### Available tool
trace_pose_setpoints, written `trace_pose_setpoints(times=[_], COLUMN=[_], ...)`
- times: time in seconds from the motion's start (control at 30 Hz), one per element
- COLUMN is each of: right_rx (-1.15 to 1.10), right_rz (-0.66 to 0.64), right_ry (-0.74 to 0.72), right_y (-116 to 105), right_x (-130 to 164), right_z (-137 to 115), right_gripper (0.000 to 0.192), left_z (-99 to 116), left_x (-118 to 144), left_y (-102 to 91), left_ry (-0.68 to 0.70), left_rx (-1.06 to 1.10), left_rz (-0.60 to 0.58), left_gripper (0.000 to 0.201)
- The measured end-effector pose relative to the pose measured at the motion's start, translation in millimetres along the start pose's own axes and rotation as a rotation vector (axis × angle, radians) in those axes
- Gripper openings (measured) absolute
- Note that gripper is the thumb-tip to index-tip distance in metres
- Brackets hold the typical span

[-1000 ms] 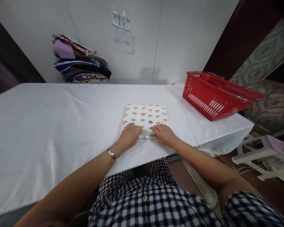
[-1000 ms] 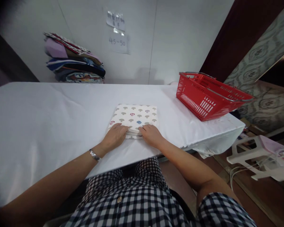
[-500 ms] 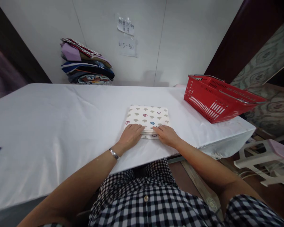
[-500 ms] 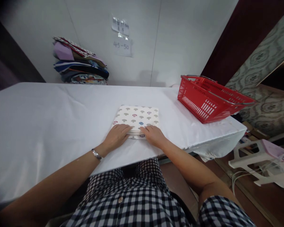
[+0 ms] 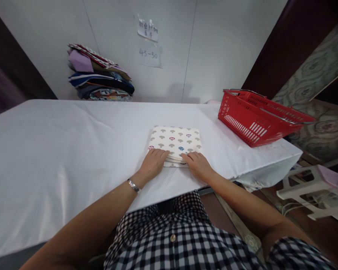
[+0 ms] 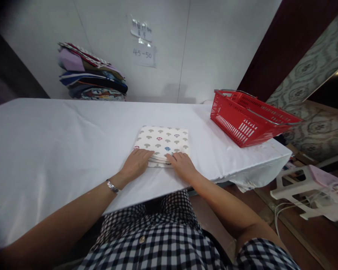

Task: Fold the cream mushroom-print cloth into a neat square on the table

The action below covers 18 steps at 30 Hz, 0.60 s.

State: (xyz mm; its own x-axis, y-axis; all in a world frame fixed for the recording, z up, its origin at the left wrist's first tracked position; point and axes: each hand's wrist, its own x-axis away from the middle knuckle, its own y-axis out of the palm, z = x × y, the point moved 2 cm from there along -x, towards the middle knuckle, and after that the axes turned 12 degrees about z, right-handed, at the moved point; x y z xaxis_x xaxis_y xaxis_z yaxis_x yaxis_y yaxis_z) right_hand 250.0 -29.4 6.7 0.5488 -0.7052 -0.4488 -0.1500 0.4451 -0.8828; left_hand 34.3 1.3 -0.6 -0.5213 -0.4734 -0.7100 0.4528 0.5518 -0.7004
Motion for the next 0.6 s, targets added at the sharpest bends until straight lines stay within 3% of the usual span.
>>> trace_pose_setpoints(times=[0.17, 0.4, 0.6], right_rx=[0.002, -0.04, -0.091], right_rz=[0.053, 0.076, 0.115], right_ry=[0.006, -0.001, 0.024], right_y=[-4, 2, 5], right_x=[6, 15, 20], right_z=[1, 2, -1], right_gripper=[0.046, 0.041, 0.042], left_z=[1, 4, 2], left_x=[0, 6, 12], left_y=[-4.0, -7.5, -8.8], left_ry=[-0.008, 0.142, 0.161], left_rx=[0.008, 0.044, 0.013], left_rz=[-0.006, 0.008, -0.006], left_gripper=[0.032, 0.025, 0.026])
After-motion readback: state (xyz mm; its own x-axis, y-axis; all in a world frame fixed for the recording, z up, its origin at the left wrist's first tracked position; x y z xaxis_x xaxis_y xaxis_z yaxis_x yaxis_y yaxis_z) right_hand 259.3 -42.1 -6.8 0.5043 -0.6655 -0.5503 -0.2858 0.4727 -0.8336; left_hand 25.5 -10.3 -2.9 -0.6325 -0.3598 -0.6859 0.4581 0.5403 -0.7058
